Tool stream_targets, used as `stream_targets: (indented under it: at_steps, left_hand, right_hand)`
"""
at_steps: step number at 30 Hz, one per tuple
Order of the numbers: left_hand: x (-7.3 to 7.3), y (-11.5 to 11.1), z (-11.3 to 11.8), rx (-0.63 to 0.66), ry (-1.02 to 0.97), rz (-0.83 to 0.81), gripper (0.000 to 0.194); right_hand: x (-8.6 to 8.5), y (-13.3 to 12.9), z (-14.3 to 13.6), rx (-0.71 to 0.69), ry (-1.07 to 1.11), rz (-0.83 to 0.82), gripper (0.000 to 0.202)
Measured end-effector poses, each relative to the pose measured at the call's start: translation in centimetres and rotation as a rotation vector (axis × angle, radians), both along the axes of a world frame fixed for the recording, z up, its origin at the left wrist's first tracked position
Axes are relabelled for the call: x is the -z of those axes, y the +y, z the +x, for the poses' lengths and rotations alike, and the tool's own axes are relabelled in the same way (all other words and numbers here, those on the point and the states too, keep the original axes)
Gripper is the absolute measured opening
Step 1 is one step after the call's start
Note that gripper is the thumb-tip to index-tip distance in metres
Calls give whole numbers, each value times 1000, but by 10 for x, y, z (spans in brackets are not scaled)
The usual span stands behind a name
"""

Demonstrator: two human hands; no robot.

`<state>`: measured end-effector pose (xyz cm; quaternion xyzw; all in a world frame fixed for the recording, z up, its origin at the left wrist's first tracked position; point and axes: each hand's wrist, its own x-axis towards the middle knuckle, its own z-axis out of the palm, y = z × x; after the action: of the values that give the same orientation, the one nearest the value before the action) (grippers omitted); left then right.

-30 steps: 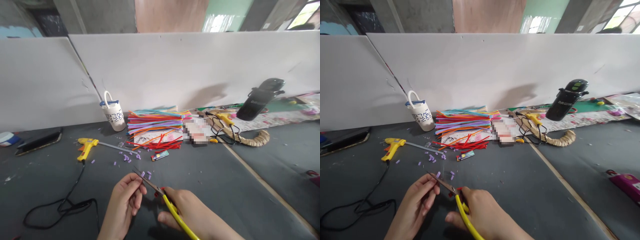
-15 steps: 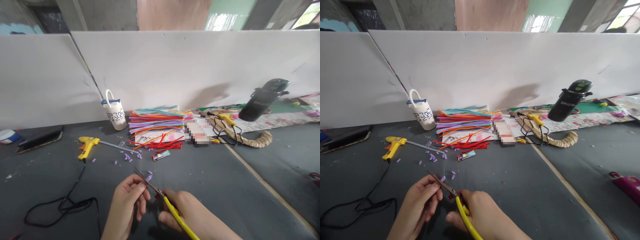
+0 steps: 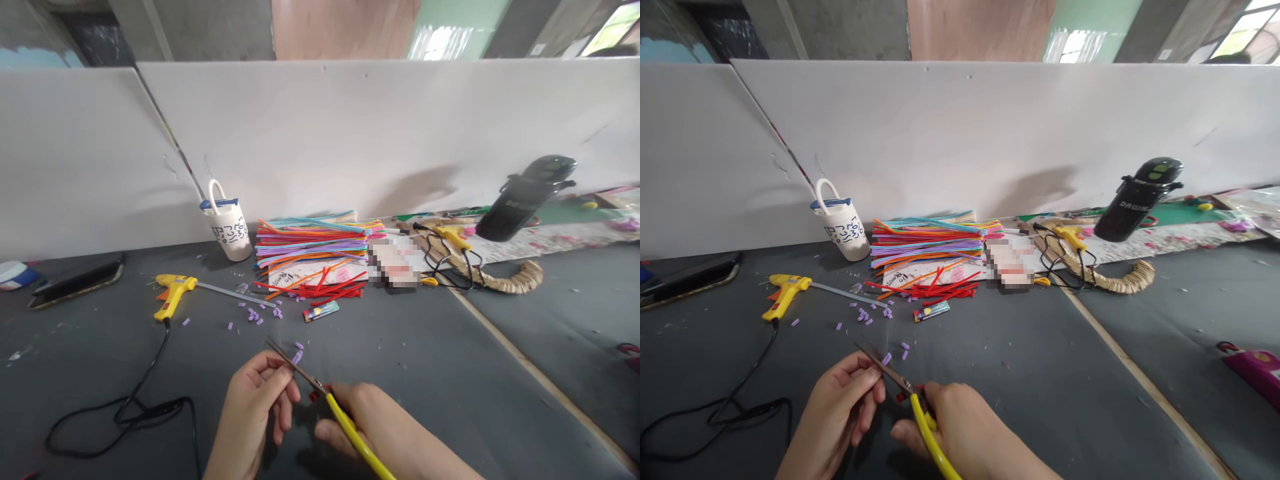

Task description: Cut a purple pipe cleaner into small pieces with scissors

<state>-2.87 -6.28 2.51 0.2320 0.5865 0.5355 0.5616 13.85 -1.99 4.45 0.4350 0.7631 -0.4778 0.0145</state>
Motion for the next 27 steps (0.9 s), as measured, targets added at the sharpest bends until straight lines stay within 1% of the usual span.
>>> stream_targets:
  at_steps: [3,6,8,12,14,18,20,24,27]
  left_hand:
    - [2,1,-1,16,-21,-13,20]
    - [4,2,-2,18,-63,-5,21]
    - [4,2,-4,26,-110,-5,20]
    - [3,5,-6,91,-232,-31,19]
    - [3,6,-6,107,-256,-48,18]
    - [4,7,-5,74,-167,-45,17]
    - [5,8,-4,58,-119,-50,17]
    - [6,9,-4,33,-77,-37,18]
    - [7,10,-3,17,-7,38,18]
  right_hand:
    - [3,-1,-1,4,-12,-15,28]
    - [9,-3,-2,6,-24,-21,32]
    - [12,-1,-2,22,0,-14,32]
    - [14,8,1,96,100,50,28]
    - [14,15,3,134,97,93,27]
    - [11,26,10,223,22,227,24]
    - [10,30,15,247,7,279,24]
    - [11,34,21,255,55,288,24]
    - [14,33,20,251,127,274,23]
